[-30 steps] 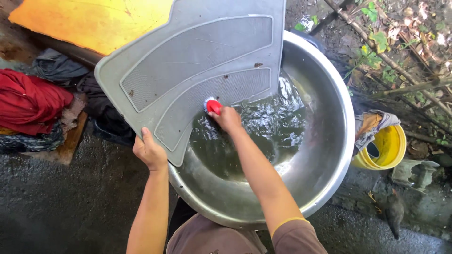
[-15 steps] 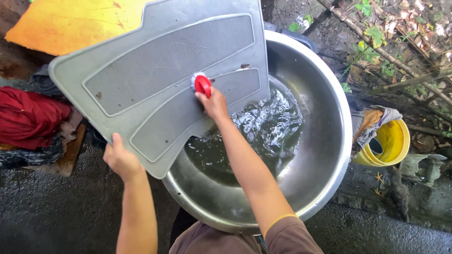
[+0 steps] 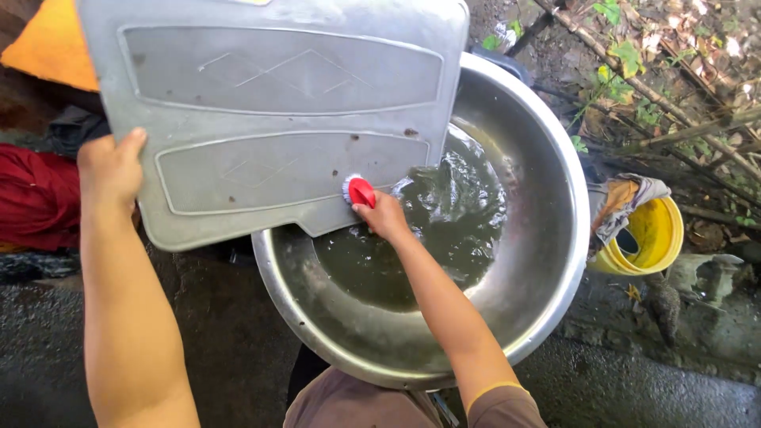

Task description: The person is scrubbing and washing car mats in a large metal basin with water and detergent.

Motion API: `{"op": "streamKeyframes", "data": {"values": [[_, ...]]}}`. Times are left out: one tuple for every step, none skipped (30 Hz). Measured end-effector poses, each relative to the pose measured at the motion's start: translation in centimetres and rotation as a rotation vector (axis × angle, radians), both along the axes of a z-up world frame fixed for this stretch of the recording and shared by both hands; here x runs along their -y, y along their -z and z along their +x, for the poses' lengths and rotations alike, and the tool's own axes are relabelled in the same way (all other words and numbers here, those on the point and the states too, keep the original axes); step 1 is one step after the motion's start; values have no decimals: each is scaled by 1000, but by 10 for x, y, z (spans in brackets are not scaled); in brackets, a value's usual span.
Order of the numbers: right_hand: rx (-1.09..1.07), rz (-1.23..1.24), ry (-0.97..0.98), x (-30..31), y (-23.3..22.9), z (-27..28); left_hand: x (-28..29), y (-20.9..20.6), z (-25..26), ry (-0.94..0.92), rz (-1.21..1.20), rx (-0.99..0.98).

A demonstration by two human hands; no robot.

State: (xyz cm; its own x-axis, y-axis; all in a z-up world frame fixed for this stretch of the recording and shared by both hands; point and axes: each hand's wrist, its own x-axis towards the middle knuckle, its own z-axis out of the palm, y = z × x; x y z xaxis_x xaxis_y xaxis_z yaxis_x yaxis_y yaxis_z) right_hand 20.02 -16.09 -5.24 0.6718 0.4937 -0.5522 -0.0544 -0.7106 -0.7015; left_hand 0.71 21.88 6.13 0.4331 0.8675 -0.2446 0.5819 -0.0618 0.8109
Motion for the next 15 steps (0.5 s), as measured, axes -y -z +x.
{"op": "streamKeyframes", "data": {"values": [[0,3,-5,-5,16,-8,1,-8,-2,-5,3,0],[111,31,-36,-10,32,-14,1,-16,-4,29,-1,24],[222,60,-68,-15,47,-20,2,-24,-5,63,-4,47],[220,62,-73,-24,45,-29,15,-27,-17,58,-3,45],[252,104,-75,-33,43,-37,27,-30,-29,13,-72,214],[284,146,-75,-41,41,-46,40,-34,-40,-31,-140,384],[282,150,-79,-46,37,-52,75,-34,-48,-35,-137,382],[189,175,-27,-53,33,-56,108,-34,-54,-153,-58,443],[95,199,24,-60,29,-61,141,-35,-60,-272,21,504],[95,206,21,-64,32,-65,168,-25,-61,-273,28,505],[91,211,29,-68,36,-69,195,-15,-62,-85,76,476],[88,210,38,-68,41,-73,225,-4,-62,102,117,445],[89,210,36,-68,34,-73,228,9,-53,100,117,445],[67,173,1,-66,27,-75,232,22,-47,154,192,327],[45,136,-34,-64,21,-77,237,35,-41,208,266,207]]}}
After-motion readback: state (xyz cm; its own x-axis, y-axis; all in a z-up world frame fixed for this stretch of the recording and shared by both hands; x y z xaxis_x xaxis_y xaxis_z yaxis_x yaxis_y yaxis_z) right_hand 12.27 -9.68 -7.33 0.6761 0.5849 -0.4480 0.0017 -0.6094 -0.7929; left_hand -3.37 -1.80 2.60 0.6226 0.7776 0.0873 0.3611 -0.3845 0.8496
